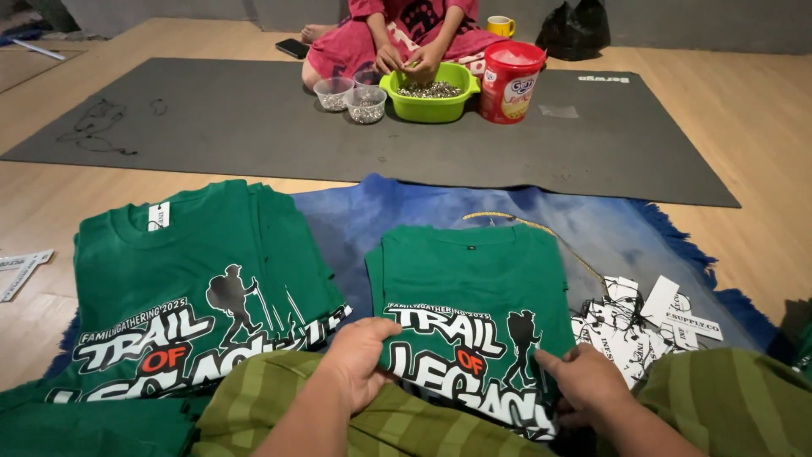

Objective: The person attaches white tags to a stack of green t-shirts using a small metal fastener. They pick up a tag, thread it through the shirt's neckline, and secure it with the fastener before moving the shirt to a completed pile.

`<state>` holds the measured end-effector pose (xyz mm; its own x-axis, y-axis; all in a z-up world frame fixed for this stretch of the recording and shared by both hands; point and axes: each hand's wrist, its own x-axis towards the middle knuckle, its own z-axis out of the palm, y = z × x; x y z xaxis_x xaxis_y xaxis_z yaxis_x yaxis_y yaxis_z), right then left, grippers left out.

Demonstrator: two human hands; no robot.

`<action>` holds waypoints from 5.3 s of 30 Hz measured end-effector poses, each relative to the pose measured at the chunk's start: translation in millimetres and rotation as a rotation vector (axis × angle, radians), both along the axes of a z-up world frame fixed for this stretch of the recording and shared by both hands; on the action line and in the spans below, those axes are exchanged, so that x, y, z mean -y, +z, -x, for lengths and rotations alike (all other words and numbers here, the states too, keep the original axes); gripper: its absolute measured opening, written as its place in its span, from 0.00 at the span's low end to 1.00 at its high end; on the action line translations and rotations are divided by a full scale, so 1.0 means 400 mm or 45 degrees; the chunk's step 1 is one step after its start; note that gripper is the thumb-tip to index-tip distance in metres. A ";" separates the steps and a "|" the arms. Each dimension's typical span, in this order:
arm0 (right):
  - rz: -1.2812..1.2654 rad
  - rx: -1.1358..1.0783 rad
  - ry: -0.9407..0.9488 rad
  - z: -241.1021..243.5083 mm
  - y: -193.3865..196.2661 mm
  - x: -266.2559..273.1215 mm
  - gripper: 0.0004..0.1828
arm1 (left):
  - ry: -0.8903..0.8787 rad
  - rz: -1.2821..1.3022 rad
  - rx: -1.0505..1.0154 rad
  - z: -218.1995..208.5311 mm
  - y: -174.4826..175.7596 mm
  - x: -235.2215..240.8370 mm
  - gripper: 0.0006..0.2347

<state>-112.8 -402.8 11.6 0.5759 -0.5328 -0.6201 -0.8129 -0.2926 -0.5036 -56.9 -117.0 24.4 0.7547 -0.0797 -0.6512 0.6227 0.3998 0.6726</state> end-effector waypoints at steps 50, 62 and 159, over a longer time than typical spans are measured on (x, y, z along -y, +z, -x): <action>1.133 -0.083 1.458 -0.071 0.015 -0.002 0.16 | -1.863 -2.357 1.133 0.022 -0.008 0.303 0.22; 0.897 -0.200 0.665 -0.108 -0.053 0.168 0.23 | -2.403 -1.783 0.566 -0.044 -0.020 0.353 0.42; 0.897 0.986 0.880 -0.171 -0.037 0.058 0.25 | -0.710 -1.394 0.625 -0.104 -0.131 0.344 0.06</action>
<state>-44.6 -426.0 -3.1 0.9520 -0.0522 0.3015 0.0566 -0.9383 -0.3411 -15.2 -254.7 -28.0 0.9667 -0.0659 -0.2475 0.1259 -0.7193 0.6832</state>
